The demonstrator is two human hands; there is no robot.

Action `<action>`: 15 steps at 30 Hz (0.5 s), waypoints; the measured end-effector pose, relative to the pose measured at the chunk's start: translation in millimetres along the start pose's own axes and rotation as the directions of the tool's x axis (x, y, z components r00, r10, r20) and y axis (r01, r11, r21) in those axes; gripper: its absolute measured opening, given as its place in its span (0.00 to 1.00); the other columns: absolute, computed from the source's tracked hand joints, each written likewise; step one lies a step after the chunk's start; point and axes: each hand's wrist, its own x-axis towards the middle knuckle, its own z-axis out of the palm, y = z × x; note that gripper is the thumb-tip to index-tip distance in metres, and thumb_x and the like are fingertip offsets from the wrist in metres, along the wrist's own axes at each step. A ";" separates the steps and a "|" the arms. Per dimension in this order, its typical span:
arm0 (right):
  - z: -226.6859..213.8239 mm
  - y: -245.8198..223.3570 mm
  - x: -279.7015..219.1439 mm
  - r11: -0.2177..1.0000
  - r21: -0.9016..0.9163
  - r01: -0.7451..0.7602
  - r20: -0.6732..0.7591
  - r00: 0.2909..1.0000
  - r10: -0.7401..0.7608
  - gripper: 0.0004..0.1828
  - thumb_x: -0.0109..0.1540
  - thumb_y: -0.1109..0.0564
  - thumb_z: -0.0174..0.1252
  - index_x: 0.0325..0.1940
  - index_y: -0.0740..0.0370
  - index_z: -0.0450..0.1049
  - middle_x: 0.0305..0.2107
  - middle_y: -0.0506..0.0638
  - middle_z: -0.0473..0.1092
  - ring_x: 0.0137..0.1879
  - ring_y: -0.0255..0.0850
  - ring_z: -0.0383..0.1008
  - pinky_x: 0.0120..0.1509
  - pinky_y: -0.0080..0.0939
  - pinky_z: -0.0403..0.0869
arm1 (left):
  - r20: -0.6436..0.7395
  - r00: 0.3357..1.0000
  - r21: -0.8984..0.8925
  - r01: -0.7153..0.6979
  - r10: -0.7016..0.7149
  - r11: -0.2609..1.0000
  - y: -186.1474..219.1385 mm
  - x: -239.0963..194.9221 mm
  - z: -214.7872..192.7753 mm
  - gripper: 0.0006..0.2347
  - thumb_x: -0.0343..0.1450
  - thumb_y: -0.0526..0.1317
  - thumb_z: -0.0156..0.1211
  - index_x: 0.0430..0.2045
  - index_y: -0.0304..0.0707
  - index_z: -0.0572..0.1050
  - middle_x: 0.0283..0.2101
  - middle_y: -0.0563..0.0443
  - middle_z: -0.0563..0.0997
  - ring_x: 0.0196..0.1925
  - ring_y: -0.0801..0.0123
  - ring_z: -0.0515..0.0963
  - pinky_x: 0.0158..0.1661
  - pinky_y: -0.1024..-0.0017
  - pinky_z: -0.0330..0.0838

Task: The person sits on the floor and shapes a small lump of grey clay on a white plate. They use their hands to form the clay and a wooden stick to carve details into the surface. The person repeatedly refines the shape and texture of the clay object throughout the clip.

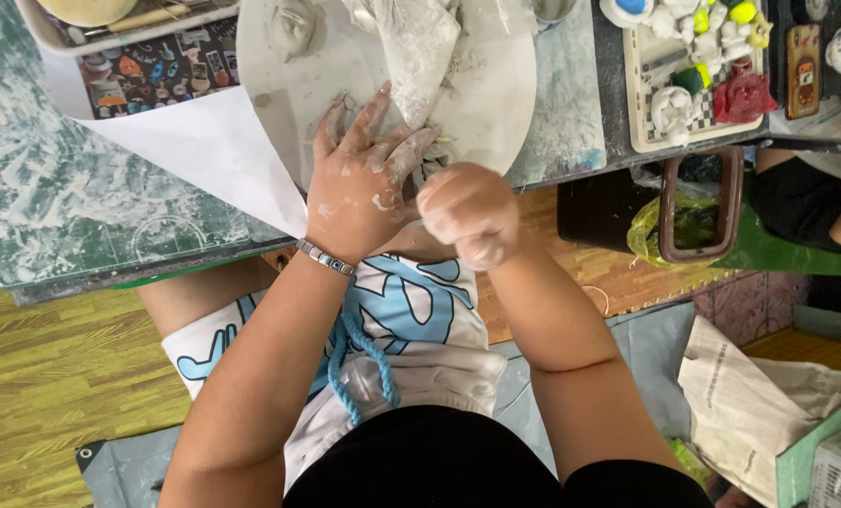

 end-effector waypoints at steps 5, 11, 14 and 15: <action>-0.3 6.2 3.4 0.994 -0.084 0.073 0.132 0.989 -0.061 0.32 0.75 0.48 0.44 0.17 0.61 0.61 0.12 0.50 0.57 0.16 0.46 0.60 0.22 0.47 0.62 | -0.010 1.000 0.037 -0.007 0.007 0.999 -0.2 0.8 2.4 0.25 0.67 0.52 0.71 0.60 0.55 0.78 0.61 0.56 0.81 0.76 0.57 0.64 0.71 0.42 0.49; 3.6 6.8 -13.1 0.943 0.325 -0.066 -0.586 0.769 0.256 0.37 0.73 0.31 0.36 0.22 0.61 0.52 0.14 0.50 0.51 0.21 0.44 0.47 0.27 0.45 0.53 | 0.004 1.000 0.033 0.013 -0.013 0.999 3.8 5.4 1.4 0.26 0.66 0.57 0.71 0.55 0.48 0.79 0.57 0.53 0.82 0.73 0.55 0.64 0.68 0.38 0.49; 2.3 9.0 -18.5 0.943 0.332 0.004 -0.585 0.786 0.202 0.37 0.70 0.28 0.34 0.22 0.60 0.51 0.14 0.49 0.47 0.21 0.43 0.44 0.28 0.44 0.51 | 0.024 1.000 0.070 0.006 -0.008 0.997 2.0 4.4 3.8 0.27 0.64 0.58 0.70 0.55 0.48 0.79 0.56 0.52 0.82 0.73 0.54 0.64 0.67 0.38 0.49; 2.2 8.1 -18.8 0.941 0.339 0.017 -0.574 0.796 0.192 0.37 0.71 0.28 0.33 0.22 0.59 0.51 0.14 0.49 0.47 0.22 0.43 0.44 0.28 0.45 0.50 | 0.024 1.000 0.064 0.008 -0.009 0.998 1.5 2.7 4.6 0.28 0.64 0.58 0.70 0.56 0.48 0.79 0.57 0.52 0.82 0.73 0.54 0.64 0.68 0.38 0.49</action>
